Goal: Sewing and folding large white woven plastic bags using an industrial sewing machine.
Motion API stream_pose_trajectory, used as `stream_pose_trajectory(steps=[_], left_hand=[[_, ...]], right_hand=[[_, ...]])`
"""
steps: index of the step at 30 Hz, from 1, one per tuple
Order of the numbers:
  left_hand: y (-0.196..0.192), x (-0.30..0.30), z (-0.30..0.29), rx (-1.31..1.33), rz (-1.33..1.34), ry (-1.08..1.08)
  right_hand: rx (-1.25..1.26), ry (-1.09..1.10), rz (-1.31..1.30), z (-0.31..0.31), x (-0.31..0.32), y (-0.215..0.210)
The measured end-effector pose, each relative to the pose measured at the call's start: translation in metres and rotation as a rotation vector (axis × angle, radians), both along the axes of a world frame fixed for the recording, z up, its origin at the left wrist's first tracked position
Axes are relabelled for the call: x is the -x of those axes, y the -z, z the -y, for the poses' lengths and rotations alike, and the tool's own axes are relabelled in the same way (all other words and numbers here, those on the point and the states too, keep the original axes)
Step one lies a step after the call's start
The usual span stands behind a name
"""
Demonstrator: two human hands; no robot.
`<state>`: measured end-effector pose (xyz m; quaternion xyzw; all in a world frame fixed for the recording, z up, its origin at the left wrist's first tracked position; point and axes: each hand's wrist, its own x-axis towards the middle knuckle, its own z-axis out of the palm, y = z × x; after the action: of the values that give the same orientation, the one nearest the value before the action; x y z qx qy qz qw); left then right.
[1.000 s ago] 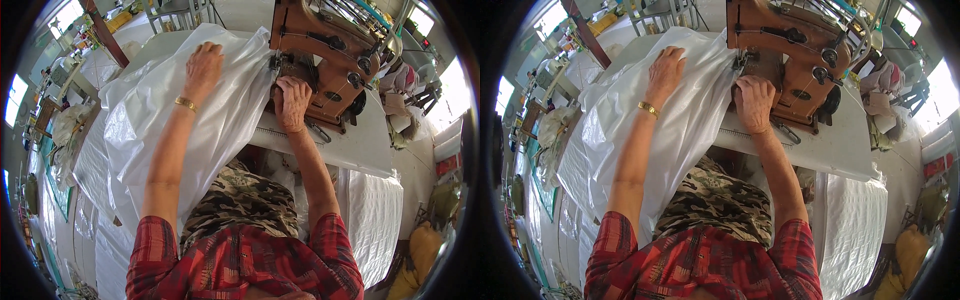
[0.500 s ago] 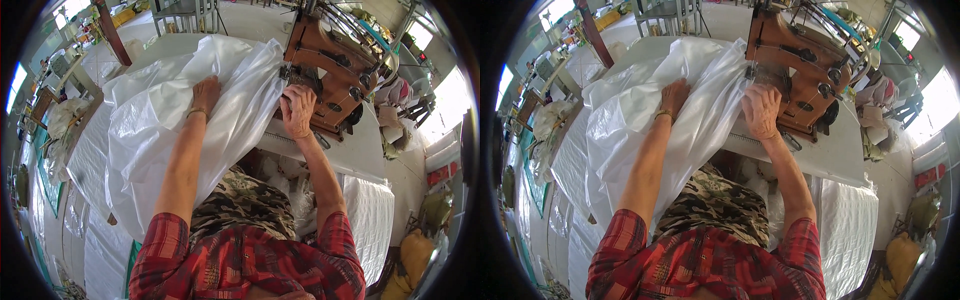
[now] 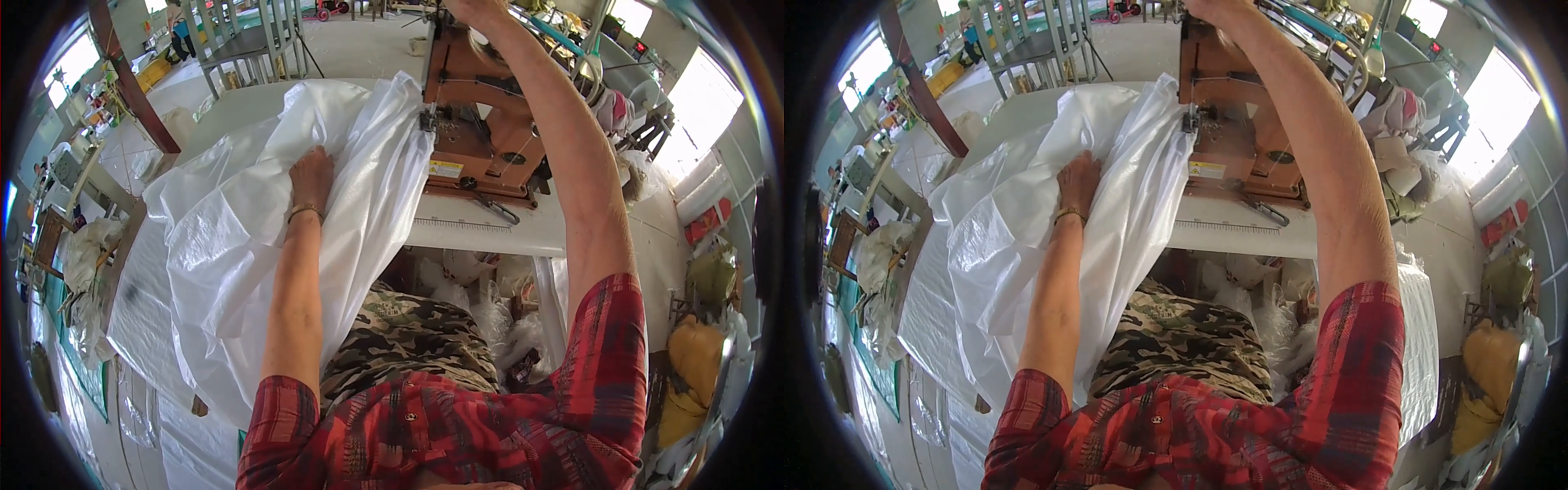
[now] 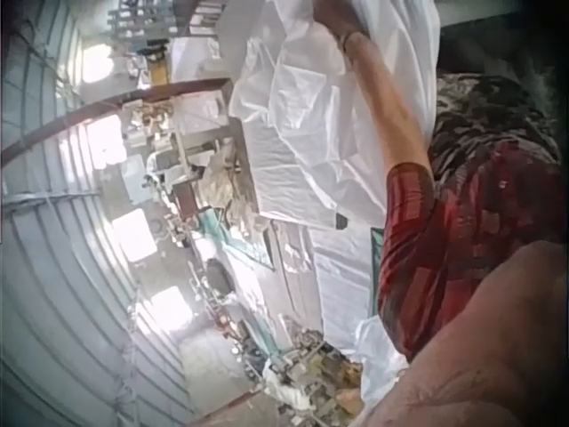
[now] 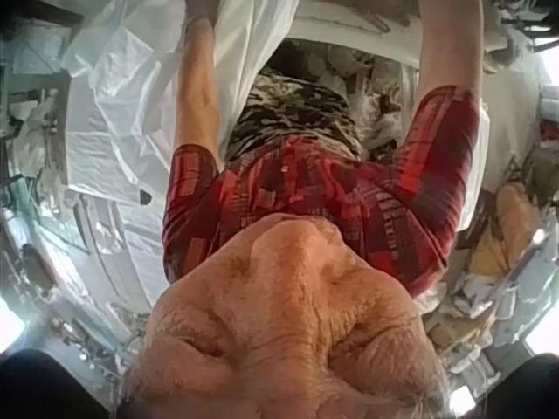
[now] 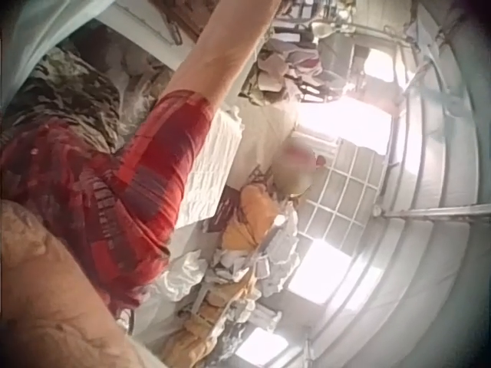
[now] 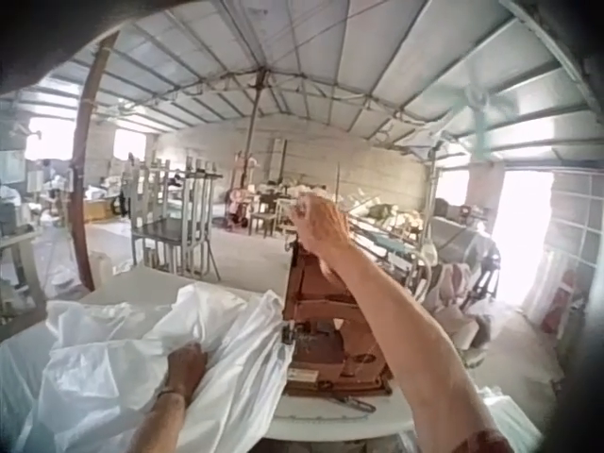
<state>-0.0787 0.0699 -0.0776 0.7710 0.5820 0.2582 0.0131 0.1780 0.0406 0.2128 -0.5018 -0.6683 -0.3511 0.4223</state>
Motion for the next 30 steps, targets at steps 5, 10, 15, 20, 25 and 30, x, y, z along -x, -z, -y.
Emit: stream_pose_trajectory(steps=[5,10,15,20,25,30], left_hand=[[0.012,0.012,-0.005,-0.051,0.044,0.03],[0.009,0.003,-0.002,-0.119,0.041,0.038],[0.002,0.008,0.002,0.008,0.121,0.034],[0.001,0.009,0.005,0.054,0.145,0.041],[0.004,0.01,0.005,0.046,0.149,0.043],[0.014,0.005,-0.006,-0.169,0.09,0.077]], right_hand=[[0.402,0.179,-0.176,-0.034,-0.003,-0.004],[0.489,0.424,0.037,-0.06,-0.029,-0.01],[0.601,0.468,0.077,-0.075,-0.033,-0.015],[0.493,0.427,0.005,-0.055,-0.022,-0.005],[0.364,0.264,-0.046,-0.027,-0.016,0.001],[0.103,0.157,0.111,-0.026,-0.041,0.01]])
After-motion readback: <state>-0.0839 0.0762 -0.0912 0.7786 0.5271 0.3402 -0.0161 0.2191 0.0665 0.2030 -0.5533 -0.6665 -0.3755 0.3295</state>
